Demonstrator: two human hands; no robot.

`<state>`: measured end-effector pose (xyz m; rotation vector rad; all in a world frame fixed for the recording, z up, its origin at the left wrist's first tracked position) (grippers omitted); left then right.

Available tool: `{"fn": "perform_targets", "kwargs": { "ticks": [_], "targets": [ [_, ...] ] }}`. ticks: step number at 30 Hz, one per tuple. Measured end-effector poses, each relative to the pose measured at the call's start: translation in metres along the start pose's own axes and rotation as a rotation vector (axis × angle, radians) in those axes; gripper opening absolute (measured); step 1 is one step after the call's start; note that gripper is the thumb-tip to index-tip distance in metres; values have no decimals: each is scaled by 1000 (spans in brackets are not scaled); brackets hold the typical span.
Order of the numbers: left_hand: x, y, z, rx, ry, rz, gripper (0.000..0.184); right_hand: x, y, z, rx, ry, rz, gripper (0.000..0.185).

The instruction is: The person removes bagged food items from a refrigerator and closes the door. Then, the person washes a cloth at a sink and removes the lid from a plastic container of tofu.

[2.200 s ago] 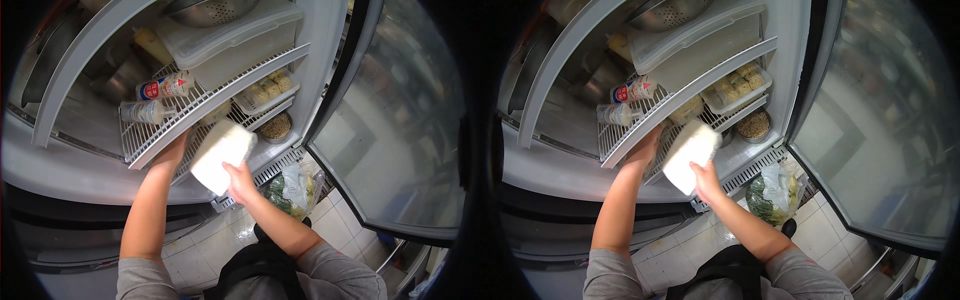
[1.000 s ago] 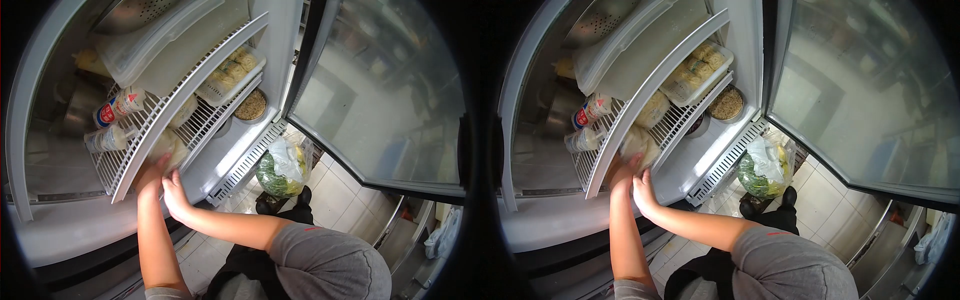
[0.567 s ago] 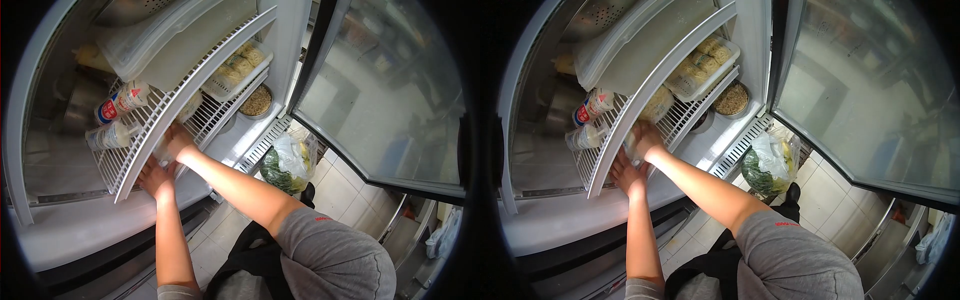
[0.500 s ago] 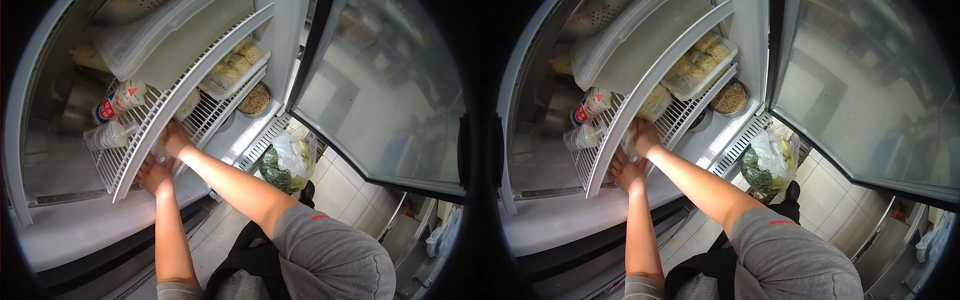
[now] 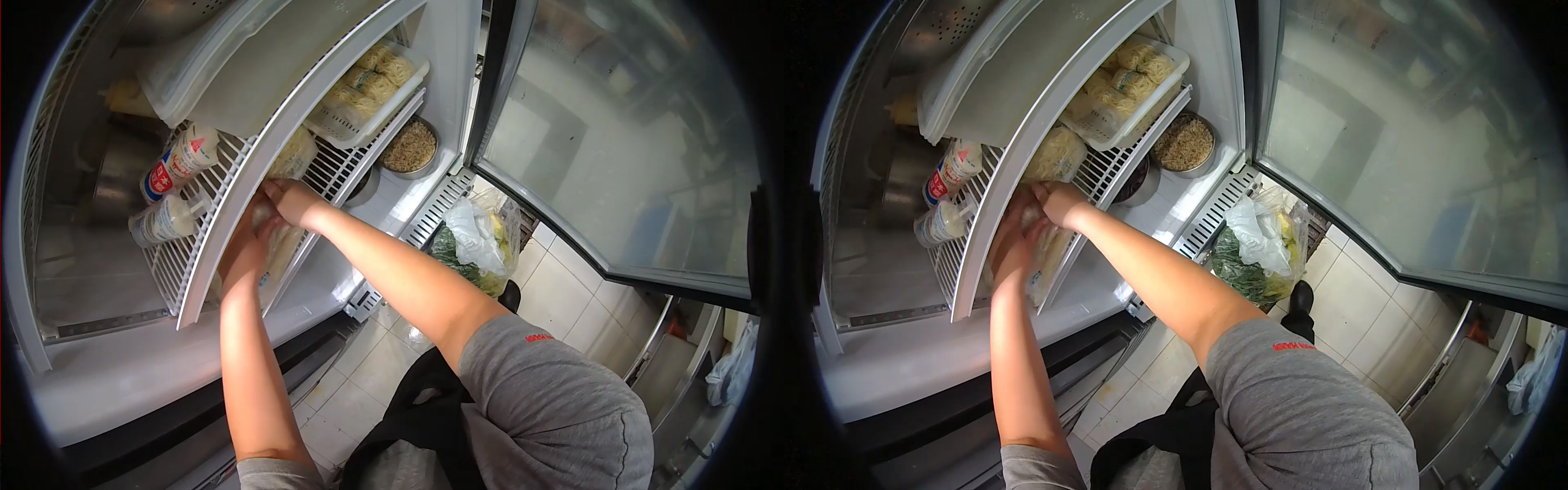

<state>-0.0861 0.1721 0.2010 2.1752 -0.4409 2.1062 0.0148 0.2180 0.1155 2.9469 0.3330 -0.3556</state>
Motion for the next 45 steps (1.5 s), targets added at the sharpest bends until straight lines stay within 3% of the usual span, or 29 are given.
{"fn": "perform_targets", "kwargs": {
  "ticks": [1,3,7,9,11,13,14,15,17,18,24,26,29,33,36,38,42,45],
  "targets": [
    [1,-3,-4,-14,92,-26,45,-2,-9,11,-1,-3,-4,40],
    [8,-2,-8,13,83,-54,41,-6,-17,18,313,281,123,33],
    [15,5,-11,172,83,-131,39,-12,-7,22,275,195,192,27],
    [12,6,-19,186,2,-104,37,-13,-8,18,319,585,185,22],
    [-4,6,-42,348,24,41,37,-6,5,16,379,681,270,18],
    [-6,5,-46,293,4,52,35,14,26,11,402,1188,209,17],
    [-7,5,-45,266,-4,57,35,19,30,8,427,1213,191,17],
    [-4,5,-39,239,-12,62,36,22,30,9,424,1208,194,17],
    [13,2,-1,-47,-128,-76,38,25,32,12,544,1075,235,18],
    [14,-1,2,-52,-131,-80,38,25,32,13,540,1070,239,18],
    [31,-6,12,-51,-54,-100,33,24,34,13,569,1058,253,19],
    [36,-6,12,37,130,-137,28,23,34,13,530,1089,244,20],
    [43,-4,17,102,39,-251,33,24,34,12,493,1086,224,19],
    [40,-3,7,111,46,-233,34,24,35,12,468,1075,224,18],
    [35,-5,-1,-44,80,-89,25,24,35,11,467,1072,216,18],
    [39,-5,8,104,74,-190,27,24,34,12,448,1074,195,18],
    [37,-3,21,34,-27,-181,25,25,36,11,464,1050,209,17],
    [23,-2,19,179,-27,-178,22,24,32,15,477,1091,219,15]
  ]
}}
Point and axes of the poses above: each hand's wrist, its own y-axis away from the middle knuckle, its own x-axis out of the back of the hand, z = x × y, the point moved 1 cm from there along -y, towards the middle knuckle
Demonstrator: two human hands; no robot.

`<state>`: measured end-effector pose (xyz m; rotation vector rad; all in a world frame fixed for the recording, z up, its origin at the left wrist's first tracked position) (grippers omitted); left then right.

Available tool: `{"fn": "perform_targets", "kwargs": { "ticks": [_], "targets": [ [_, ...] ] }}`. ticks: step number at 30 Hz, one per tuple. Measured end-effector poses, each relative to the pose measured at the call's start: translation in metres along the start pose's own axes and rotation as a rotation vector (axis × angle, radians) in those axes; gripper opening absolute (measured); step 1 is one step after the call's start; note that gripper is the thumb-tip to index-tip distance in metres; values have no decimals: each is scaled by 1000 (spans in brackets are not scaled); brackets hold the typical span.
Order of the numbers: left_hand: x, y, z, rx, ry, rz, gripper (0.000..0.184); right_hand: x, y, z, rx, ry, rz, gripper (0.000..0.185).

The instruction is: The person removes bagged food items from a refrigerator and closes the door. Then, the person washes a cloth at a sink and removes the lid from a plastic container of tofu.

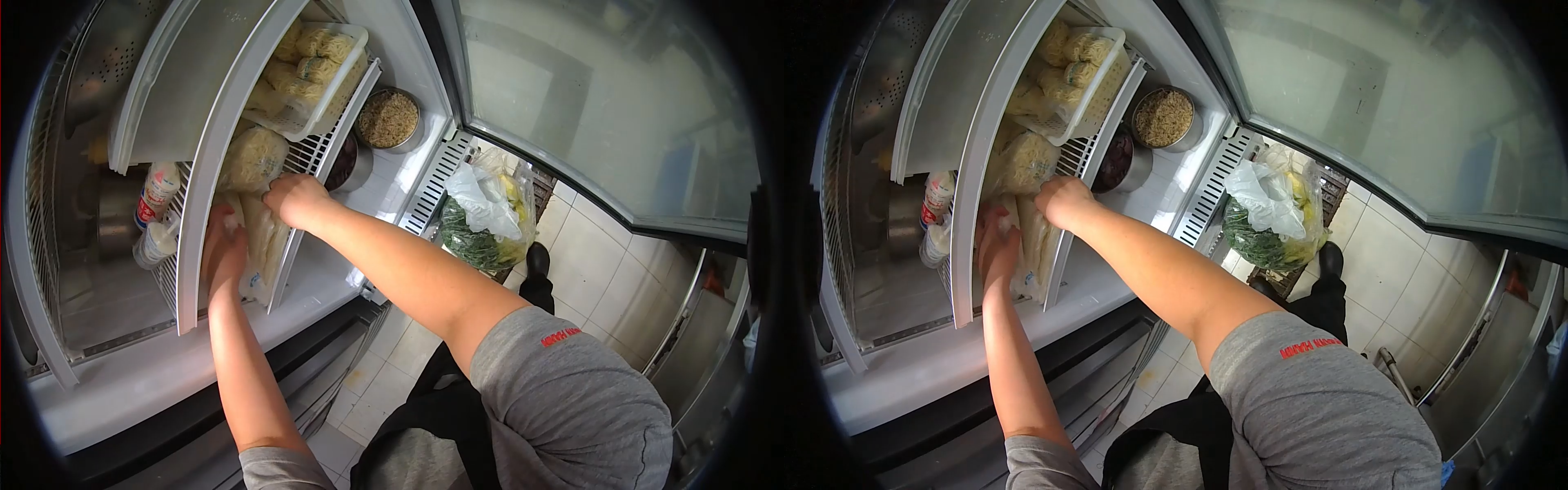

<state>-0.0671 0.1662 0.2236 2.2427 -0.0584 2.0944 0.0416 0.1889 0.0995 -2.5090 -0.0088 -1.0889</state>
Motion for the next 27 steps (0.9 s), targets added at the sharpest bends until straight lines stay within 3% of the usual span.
{"fn": "perform_targets", "kwargs": {
  "ticks": [5,9,11,15,21,24,26,27],
  "targets": [
    [-28,0,-6,-311,-81,210,36,-3,-2,1,-27,33,-19,13],
    [-27,-8,4,-261,-159,108,42,15,2,2,1,-131,-32,13],
    [-22,-11,11,-219,-284,66,26,23,1,2,24,-304,-114,16],
    [-9,-13,17,-227,-425,-21,29,25,-1,-1,-56,-195,-339,29],
    [1,-4,-7,-302,-236,34,25,32,-1,0,100,-214,-455,32],
    [10,6,-4,-257,-115,54,22,34,0,-4,58,-184,-463,28],
    [14,6,-4,-4,-34,-159,22,34,1,-4,35,-228,-418,26],
    [8,7,-7,-4,-35,-157,22,33,1,-3,12,-272,-374,23]
  ]
}}
Point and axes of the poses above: each hand's wrist, its own y-axis away from the middle knuckle, its own x-axis out of the back of the hand, z = x × y, the point moved 1 cm from there along -y, towards the middle knuckle
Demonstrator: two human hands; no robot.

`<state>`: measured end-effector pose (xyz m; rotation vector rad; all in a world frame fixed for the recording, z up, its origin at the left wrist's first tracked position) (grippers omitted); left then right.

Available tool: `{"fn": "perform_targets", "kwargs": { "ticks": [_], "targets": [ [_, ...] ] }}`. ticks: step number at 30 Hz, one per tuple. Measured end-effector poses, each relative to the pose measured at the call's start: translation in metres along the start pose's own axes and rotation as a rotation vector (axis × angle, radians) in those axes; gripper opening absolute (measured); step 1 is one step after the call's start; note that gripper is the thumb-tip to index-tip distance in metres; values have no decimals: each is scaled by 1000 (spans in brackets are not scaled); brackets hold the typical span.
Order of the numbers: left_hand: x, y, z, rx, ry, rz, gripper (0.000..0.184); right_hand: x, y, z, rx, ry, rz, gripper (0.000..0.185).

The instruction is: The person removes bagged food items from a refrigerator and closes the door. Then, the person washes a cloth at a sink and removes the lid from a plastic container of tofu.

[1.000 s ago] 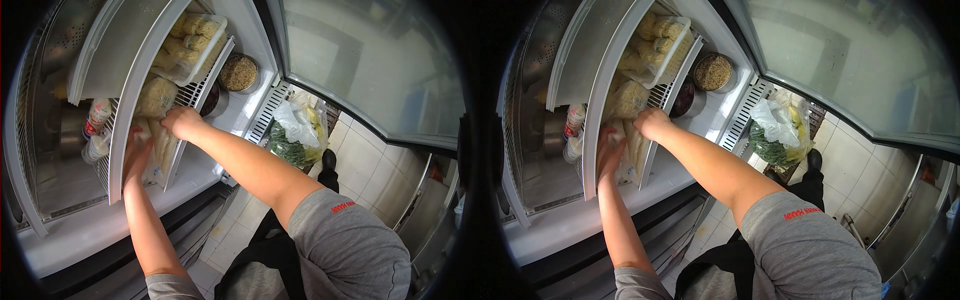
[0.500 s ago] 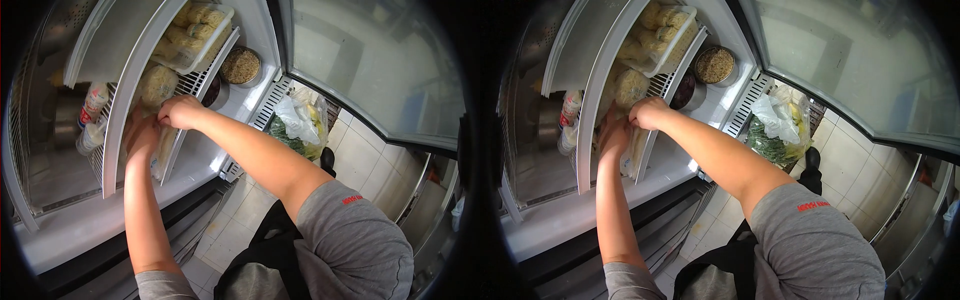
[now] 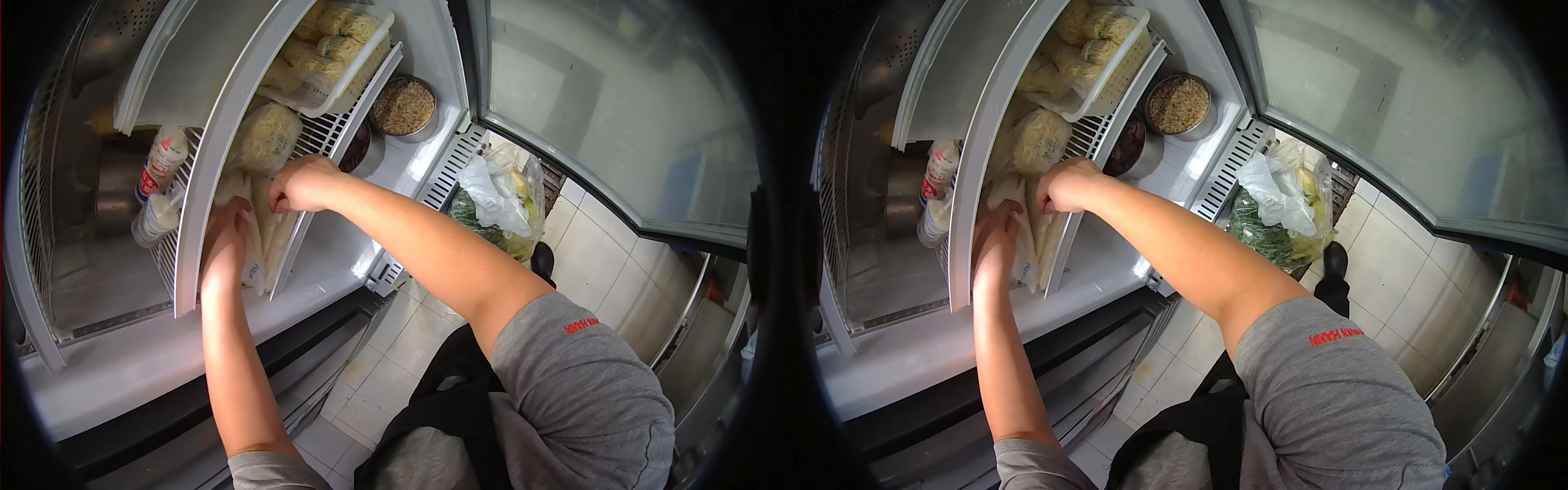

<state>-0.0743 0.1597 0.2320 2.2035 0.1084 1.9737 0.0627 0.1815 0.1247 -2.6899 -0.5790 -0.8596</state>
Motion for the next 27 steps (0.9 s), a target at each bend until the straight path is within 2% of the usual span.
{"fn": "perform_targets", "kwargs": {
  "ticks": [2,5,7,9,12,16,17,18,20,21,23,24,26,27],
  "targets": [
    [-21,3,-7,-281,-262,292,23,-2,-2,3,8,-21,36,22],
    [-20,25,25,-124,-228,186,25,-6,-6,5,37,-11,39,24],
    [-20,26,19,-150,-219,231,26,0,-5,3,53,25,12,27],
    [-23,25,15,-176,-216,270,27,2,-6,3,11,177,-106,38],
    [-25,24,13,-169,-226,302,34,-4,-24,4,-16,201,-213,29],
    [-25,32,23,-146,-296,248,55,-9,-31,6,-85,132,-210,28],
    [-26,34,23,-123,-326,207,65,-8,-33,6,-143,68,-269,36],
    [-29,32,14,-121,-323,206,65,-8,-35,7,-202,4,-328,44],
    [-43,24,-17,-287,-19,422,74,-14,-33,9,-140,44,-280,45],
    [-51,22,-28,-286,-17,424,74,-15,-32,10,-78,80,-226,45],
    [-66,21,-47,44,-16,473,81,-3,-27,5,-8,98,-242,47],
    [-69,20,-44,45,-16,473,81,-1,-27,4,61,115,-260,49],
    [-76,17,-37,218,-123,396,85,-9,-37,9,46,76,-217,52],
    [-74,15,-34,222,-125,397,85,-14,-41,11,27,32,-174,54]
  ]
}}
Point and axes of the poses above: each hand's wrist, its own y-axis away from the middle knuckle, its own x-axis out of the back of the hand, z = x × y, the point moved 1 cm from there along -y, towards the middle knuckle
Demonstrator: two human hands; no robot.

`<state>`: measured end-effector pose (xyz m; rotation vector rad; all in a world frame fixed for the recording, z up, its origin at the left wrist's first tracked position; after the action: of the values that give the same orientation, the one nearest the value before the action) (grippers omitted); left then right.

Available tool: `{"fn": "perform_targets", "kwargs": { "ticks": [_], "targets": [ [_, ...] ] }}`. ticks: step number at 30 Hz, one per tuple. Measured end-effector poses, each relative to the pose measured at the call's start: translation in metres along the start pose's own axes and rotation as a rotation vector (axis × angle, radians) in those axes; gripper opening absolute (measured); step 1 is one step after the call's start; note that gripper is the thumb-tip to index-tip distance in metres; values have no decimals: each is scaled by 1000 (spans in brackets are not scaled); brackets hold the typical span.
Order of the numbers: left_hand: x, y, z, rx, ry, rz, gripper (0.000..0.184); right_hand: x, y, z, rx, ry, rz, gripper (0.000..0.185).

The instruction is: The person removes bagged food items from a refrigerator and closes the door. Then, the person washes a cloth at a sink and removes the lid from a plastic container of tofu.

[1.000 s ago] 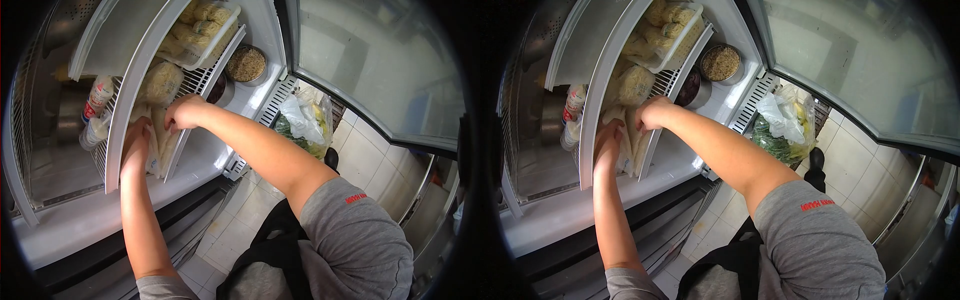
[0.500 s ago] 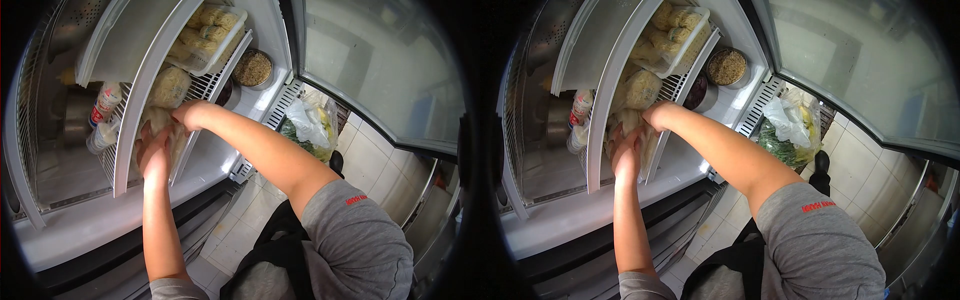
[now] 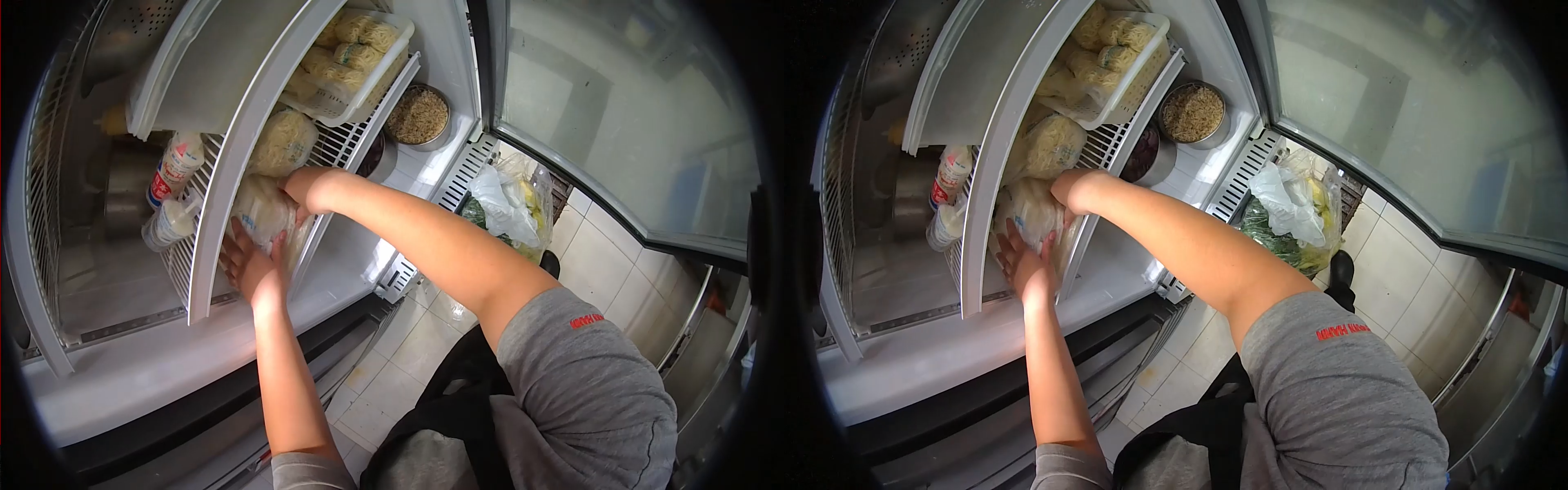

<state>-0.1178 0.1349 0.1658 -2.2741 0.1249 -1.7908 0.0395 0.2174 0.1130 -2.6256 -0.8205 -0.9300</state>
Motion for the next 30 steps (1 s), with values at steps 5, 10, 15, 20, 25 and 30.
{"fn": "perform_targets", "kwargs": {
  "ticks": [5,10,15,20,25,30],
  "targets": [
    [5,-9,-4,-3,13,-82,66,2,1,-1,33,28,-37,56],
    [0,-15,-21,-36,161,64,48,-2,23,-8,161,-84,528,50],
    [7,-17,-11,97,541,147,42,-9,26,-6,169,-19,526,32],
    [15,6,-7,-294,305,372,21,-6,32,-11,269,-16,647,22],
    [23,16,11,-280,98,359,33,-7,23,-12,321,-120,587,14],
    [16,9,10,-82,-12,213,41,-20,11,-9,330,-369,564,12]
  ]
}}
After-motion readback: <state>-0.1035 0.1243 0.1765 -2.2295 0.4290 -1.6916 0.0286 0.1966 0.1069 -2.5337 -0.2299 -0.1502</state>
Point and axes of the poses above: each hand's wrist, its own y-axis away from the middle knuckle, its own x-axis out of the back of the hand, z = x × y, the point moved 1 cm from there along -y, towards the middle knuckle
